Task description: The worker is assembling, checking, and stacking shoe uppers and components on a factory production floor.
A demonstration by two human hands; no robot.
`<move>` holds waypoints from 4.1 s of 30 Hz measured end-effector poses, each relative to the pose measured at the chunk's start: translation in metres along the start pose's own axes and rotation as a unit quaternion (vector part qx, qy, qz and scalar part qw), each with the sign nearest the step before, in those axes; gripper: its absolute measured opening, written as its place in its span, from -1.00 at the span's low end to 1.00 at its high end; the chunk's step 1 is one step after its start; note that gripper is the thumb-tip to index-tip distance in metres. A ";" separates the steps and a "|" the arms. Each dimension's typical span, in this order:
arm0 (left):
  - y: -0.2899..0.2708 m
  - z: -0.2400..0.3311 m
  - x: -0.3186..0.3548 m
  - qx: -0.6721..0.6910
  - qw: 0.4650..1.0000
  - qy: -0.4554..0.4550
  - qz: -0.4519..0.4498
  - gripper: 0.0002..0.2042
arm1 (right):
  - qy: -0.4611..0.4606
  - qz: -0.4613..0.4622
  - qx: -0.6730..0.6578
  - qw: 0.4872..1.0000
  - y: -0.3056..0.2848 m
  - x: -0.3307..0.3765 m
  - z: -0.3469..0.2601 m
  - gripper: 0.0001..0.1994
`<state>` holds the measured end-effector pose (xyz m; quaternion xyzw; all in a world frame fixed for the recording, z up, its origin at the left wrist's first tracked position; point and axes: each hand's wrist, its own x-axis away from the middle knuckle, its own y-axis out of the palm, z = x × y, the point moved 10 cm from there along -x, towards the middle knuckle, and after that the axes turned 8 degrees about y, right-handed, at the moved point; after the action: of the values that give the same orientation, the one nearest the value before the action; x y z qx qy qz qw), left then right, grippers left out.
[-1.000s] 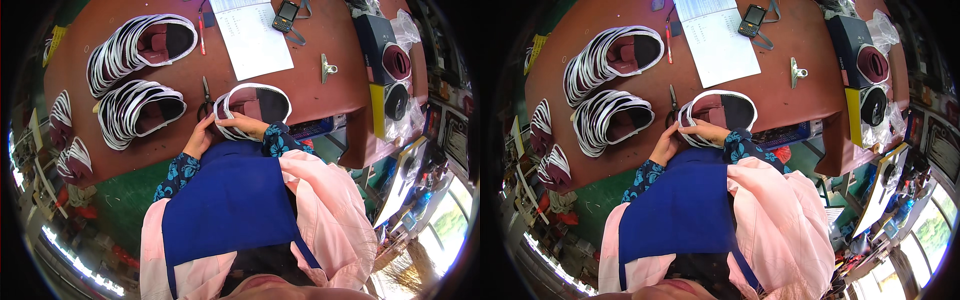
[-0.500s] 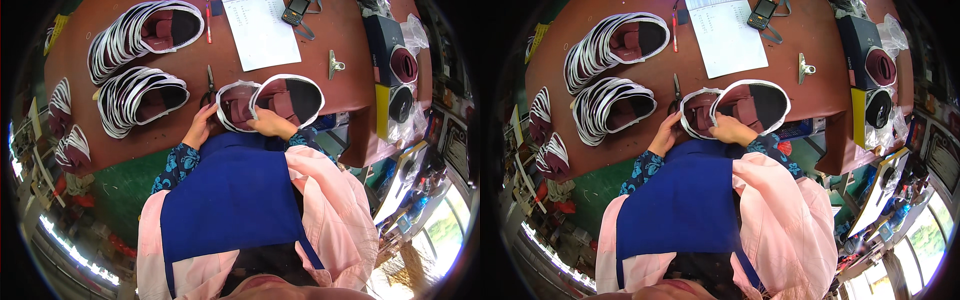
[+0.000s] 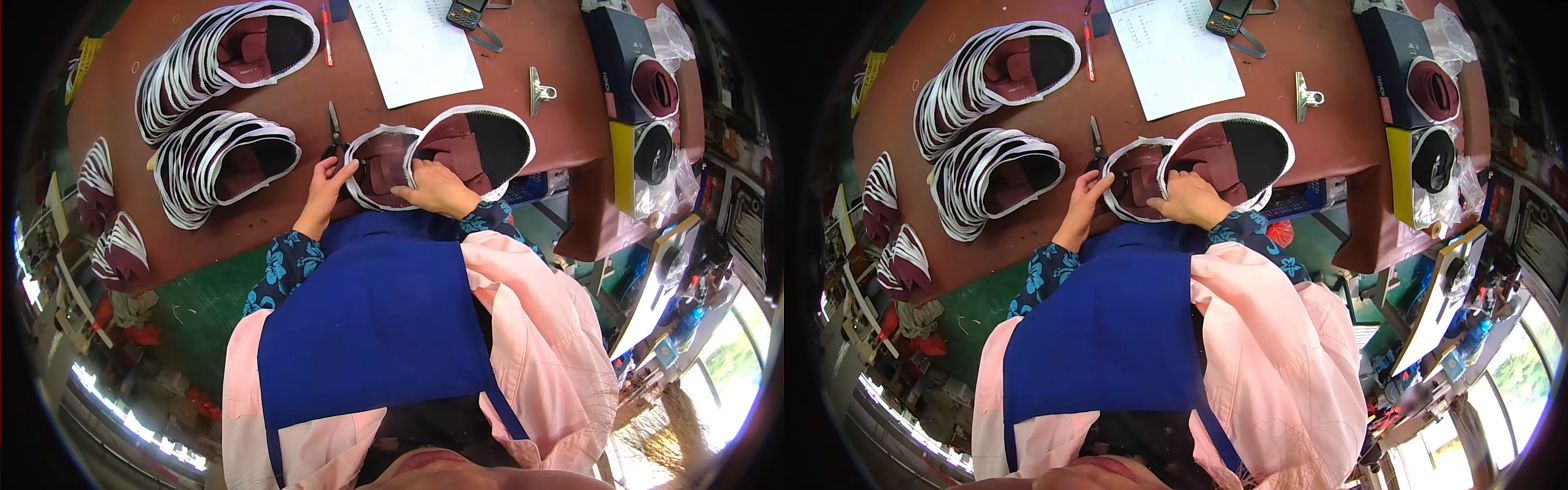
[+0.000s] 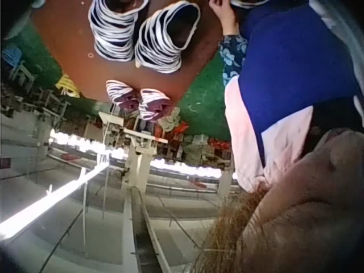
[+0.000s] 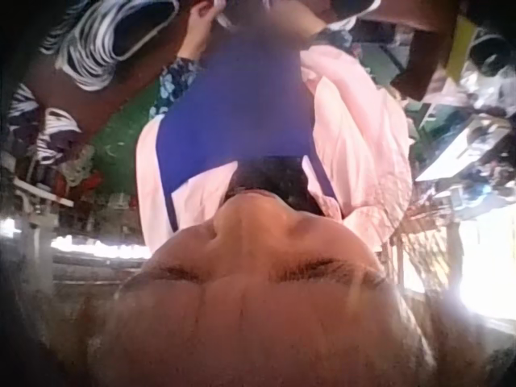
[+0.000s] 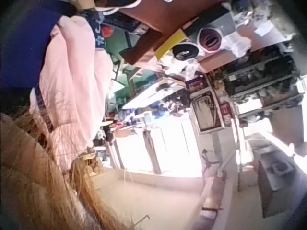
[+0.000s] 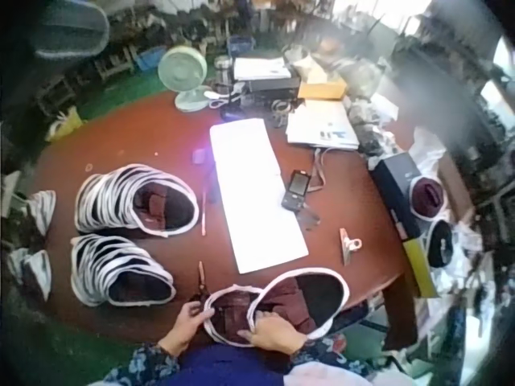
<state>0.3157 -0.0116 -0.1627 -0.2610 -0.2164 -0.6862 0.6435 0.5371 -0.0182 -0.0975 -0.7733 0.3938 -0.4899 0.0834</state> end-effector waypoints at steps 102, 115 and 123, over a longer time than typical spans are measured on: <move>-0.043 0.078 0.090 0.330 0.939 0.045 -0.088 -0.53 | 0.141 0.392 -0.110 0.902 -0.168 0.014 0.316 -0.48; -0.127 -0.060 0.086 0.366 0.926 -0.032 0.082 -0.54 | 0.071 0.459 0.179 0.867 -0.023 0.006 0.020 -0.47; -0.111 -0.053 0.085 0.342 0.940 0.017 0.012 -0.54 | -0.243 0.092 -0.236 0.936 0.119 0.028 -0.180 -0.71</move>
<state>0.1974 -0.1021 -0.1449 -0.0164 -0.4238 -0.5679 0.7054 0.3315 -0.0718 -0.0483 -0.8266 0.5352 -0.1700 0.0365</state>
